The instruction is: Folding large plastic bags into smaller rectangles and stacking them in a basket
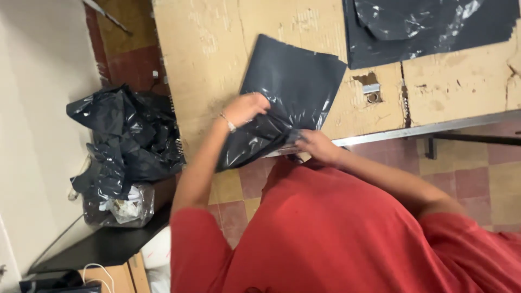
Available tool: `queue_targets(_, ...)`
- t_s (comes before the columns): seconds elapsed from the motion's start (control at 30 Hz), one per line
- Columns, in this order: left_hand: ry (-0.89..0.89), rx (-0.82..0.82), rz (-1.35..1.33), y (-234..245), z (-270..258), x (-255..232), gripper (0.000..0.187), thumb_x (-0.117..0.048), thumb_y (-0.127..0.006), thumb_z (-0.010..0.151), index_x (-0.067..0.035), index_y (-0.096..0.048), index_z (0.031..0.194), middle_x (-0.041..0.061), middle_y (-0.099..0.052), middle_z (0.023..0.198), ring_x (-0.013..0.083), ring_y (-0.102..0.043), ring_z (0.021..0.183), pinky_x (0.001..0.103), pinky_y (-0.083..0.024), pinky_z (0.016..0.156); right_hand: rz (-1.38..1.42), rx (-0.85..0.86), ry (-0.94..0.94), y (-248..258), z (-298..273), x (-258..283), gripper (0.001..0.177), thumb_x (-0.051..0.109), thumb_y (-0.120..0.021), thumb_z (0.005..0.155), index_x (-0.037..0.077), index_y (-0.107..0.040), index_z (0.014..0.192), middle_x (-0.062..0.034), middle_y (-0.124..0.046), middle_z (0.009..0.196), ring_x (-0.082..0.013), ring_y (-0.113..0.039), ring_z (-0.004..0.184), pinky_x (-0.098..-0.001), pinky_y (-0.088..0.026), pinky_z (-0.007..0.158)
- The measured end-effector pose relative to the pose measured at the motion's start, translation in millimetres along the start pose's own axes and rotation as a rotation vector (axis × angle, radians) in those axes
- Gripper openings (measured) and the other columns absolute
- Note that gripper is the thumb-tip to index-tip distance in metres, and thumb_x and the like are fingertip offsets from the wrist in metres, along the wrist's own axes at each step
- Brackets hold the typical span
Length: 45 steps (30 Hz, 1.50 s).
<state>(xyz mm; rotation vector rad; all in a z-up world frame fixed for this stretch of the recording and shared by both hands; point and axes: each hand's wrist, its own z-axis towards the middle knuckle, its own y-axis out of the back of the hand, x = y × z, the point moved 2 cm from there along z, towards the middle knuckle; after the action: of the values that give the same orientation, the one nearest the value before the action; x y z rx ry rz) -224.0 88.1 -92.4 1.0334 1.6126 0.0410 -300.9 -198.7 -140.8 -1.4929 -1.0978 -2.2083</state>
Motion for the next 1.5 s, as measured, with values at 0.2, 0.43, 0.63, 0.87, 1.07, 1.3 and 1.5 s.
queue_targets(0.2,0.502,-0.309,-0.946,-10.7,29.8,116.2,0.089,-0.074,-0.024,0.103,-0.009,-0.019,0.165,0.018,-0.010,0.172,0.0379,-0.009,0.159,0.050,-0.008,0.131,0.933,-0.573,-1.057,32.6,17.0,-39.5,0.043,0.052,-0.062,0.102,0.013,-0.069,0.117,-0.0078,-0.069,0.089,-0.0210,-0.074,0.073,-0.0323,-0.058,0.051)
queue_targets(0.43,0.486,-0.629,0.234,9.2,-12.5,52.3,0.041,-0.045,-0.068,0.099,-0.011,-0.069,0.122,0.016,-0.073,0.113,0.0351,-0.068,0.111,0.047,-0.054,0.094,1.054,-0.385,-0.980,108.8,1.4,-38.4,0.048,0.039,-0.058,0.098,0.008,-0.055,0.135,-0.0181,-0.072,0.095,-0.0244,-0.076,0.084,-0.0348,-0.062,0.072)
queue_targets(0.63,0.523,-0.743,0.835,19.7,52.8,-82.2,0.056,-0.048,-0.079,0.076,-0.020,-0.064,0.121,0.006,-0.065,0.120,0.0348,-0.059,0.111,0.052,-0.056,0.082,0.110,-0.823,-0.562,348.8,-50.1,-119.3,0.014,0.014,-0.074,0.096,0.009,-0.071,0.109,-0.0070,-0.071,0.105,-0.0176,-0.068,0.094,-0.0313,-0.055,0.084)
queue_targets(0.87,-0.224,-0.631,1.061,-91.6,288.5,-250.9,0.070,-0.017,-0.085,0.062,-0.020,-0.064,0.129,0.000,-0.061,0.131,0.0255,-0.056,0.124,0.046,-0.051,0.099,-0.504,-0.861,-0.643,537.9,-37.7,-255.8,0.049,0.035,-0.079,0.094,-0.001,-0.064,0.124,-0.0204,-0.066,0.118,-0.0356,-0.064,0.107,-0.0444,-0.049,0.090)
queue_targets(1.07,-0.413,-0.792,1.179,-96.4,337.6,-266.8,0.014,-0.011,-0.056,0.087,-0.023,-0.054,0.080,-0.004,-0.047,0.076,0.0198,-0.050,0.074,0.033,-0.036,0.061,-0.423,-0.821,-0.844,593.1,-3.6,-339.0,0.040,0.048,-0.081,0.088,0.012,-0.065,0.092,-0.0076,-0.065,0.085,-0.0294,-0.062,0.077,-0.0467,-0.047,0.069)
queue_targets(1.3,-0.399,-0.788,1.207,-106.5,313.8,-260.7,0.019,-0.009,-0.054,0.095,-0.022,-0.054,0.080,-0.003,-0.048,0.079,0.0198,-0.056,0.079,0.033,-0.036,0.062,-0.019,-0.773,-0.859,600.0,21.8,-345.0,0.027,0.030,-0.079,0.088,0.023,-0.054,0.080,0.0039,-0.056,0.078,-0.0135,-0.054,0.073,-0.0332,-0.045,0.068)
queue_targets(1.5,-0.306,-0.702,1.137,-120.9,299.7,-249.8,0.011,-0.014,-0.059,0.086,-0.022,-0.054,0.080,-0.003,-0.049,0.079,0.0203,-0.052,0.077,0.034,-0.037,0.061,0.293,-0.718,-0.829,604.0,31.7,-298.2,0.043,0.018,-0.079,0.091,0.026,-0.042,0.070,0.0078,-0.048,0.069,-0.0059,-0.049,0.066,-0.0241,-0.044,0.063)
